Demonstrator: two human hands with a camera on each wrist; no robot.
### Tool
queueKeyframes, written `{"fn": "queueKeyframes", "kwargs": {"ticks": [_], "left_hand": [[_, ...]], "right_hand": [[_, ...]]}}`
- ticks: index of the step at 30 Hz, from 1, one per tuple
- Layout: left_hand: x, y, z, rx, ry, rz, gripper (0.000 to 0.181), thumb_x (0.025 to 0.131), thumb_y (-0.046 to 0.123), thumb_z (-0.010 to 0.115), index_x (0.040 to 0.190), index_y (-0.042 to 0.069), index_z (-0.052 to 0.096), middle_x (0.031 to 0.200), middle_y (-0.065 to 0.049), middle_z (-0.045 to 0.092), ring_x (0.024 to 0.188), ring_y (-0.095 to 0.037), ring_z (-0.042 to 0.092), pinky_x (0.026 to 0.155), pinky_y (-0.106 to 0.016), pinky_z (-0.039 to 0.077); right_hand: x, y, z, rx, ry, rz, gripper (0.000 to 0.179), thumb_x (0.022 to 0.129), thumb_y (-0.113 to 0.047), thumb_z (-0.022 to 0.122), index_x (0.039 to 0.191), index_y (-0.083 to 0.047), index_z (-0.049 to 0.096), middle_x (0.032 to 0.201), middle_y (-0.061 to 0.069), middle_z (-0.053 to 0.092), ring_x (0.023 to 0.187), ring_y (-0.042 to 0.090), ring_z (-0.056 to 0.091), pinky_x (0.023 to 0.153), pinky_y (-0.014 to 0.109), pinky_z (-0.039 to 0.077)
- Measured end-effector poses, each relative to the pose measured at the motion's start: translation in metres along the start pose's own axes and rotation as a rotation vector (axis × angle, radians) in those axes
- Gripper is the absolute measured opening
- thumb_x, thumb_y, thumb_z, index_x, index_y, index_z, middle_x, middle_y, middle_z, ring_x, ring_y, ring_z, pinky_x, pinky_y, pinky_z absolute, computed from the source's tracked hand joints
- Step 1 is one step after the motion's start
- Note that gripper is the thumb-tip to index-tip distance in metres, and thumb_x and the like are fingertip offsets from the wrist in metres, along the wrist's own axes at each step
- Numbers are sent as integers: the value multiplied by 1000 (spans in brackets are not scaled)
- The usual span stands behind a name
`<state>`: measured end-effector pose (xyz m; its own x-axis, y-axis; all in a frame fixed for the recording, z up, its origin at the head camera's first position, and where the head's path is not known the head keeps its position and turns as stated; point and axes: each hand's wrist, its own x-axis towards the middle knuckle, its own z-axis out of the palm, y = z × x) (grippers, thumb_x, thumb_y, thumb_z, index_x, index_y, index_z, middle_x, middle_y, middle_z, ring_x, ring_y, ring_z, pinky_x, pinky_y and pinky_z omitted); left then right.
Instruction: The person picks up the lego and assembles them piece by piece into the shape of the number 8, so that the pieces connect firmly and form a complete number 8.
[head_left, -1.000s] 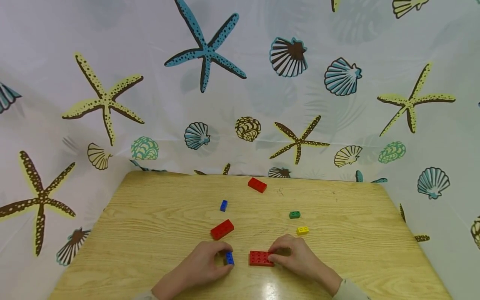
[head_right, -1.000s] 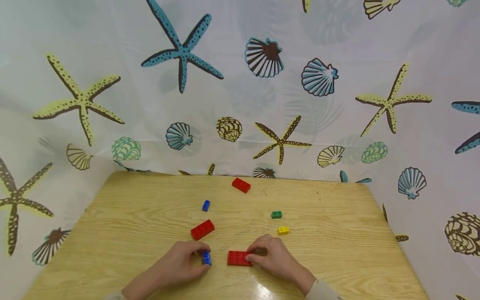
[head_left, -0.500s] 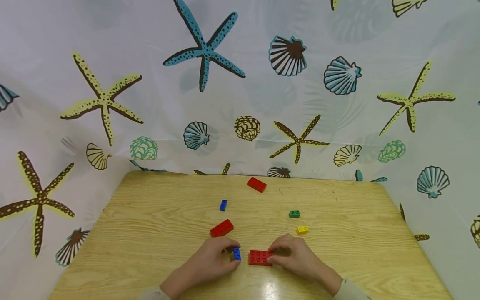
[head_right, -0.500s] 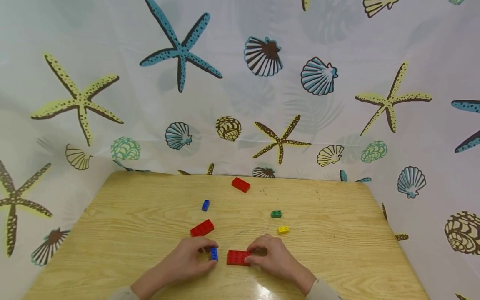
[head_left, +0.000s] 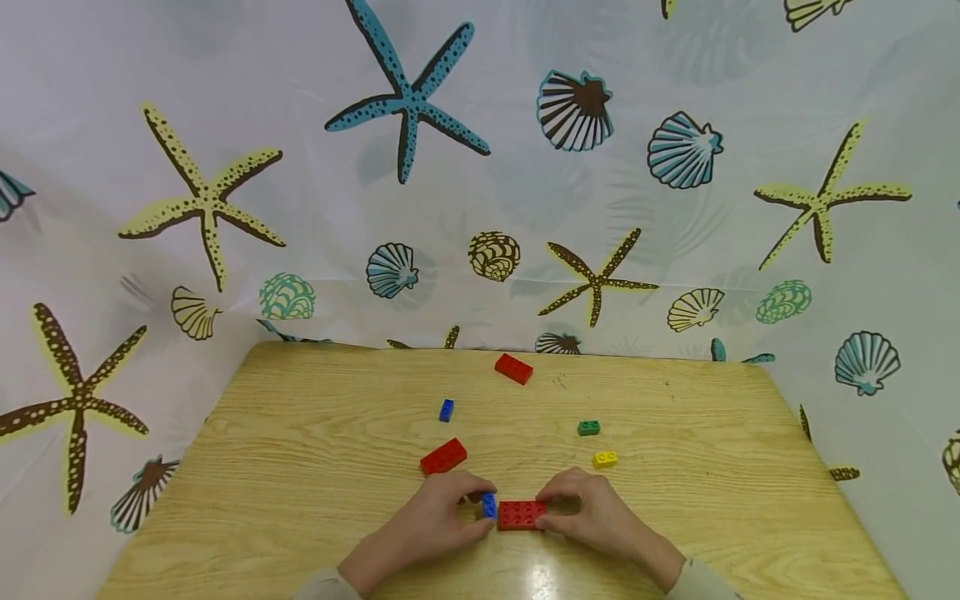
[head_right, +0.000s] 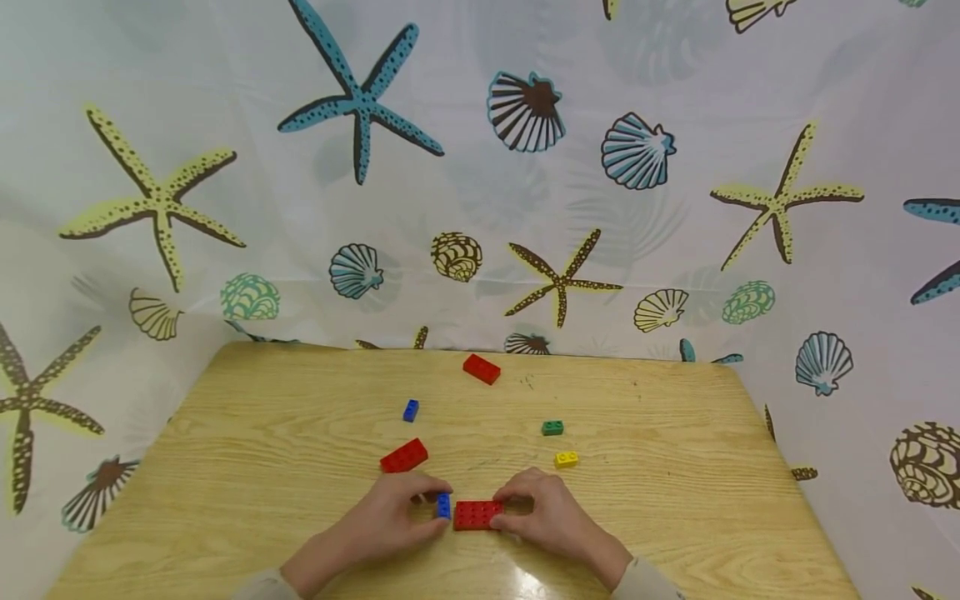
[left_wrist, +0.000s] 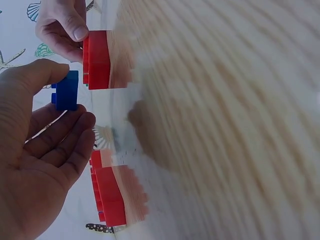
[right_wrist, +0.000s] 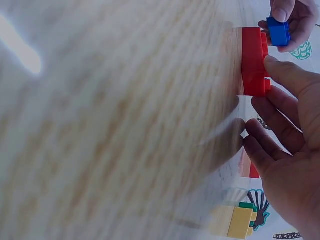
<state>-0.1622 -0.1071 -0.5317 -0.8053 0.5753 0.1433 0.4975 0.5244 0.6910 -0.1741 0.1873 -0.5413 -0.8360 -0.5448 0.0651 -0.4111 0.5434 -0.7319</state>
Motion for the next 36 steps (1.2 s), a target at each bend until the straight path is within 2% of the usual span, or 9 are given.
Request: {"fn": "queueKeyframes", "kwargs": {"ticks": [7,14,22,36], "left_hand": [[6,5,2,16,-24,9,36,95,28,79,123,6,75,112,-1,77,100,-15,70,88,-30,59],[10,8,6,40,-49,-17,37,95,29,79,126,8,75,114,1,77,102,-13,69,90,-30,58],[11,9,7,50,-41,13,37,95,27,79,126,6,75,112,-1,77,101,-14,70,89,-28,57],[13,11,7,43,-60,1,38,95,27,79,127,6,74,111,-1,77,99,-11,69,88,-28,58]], "right_hand": [[0,-1,0,1,7,-4,24,94,-38,81,112,-22,80,110,-16,76,112,8,65,101,32,54],[0,-3,0,-5,18,-5,23,93,-34,82,112,-21,80,109,-15,77,111,8,65,100,32,54],[0,-2,0,-8,17,4,23,93,-35,82,112,-22,80,109,-15,77,110,7,65,99,31,54],[1,-1,1,-17,16,-7,23,93,-35,82,112,-21,80,109,-14,77,110,7,66,99,31,55]]}}
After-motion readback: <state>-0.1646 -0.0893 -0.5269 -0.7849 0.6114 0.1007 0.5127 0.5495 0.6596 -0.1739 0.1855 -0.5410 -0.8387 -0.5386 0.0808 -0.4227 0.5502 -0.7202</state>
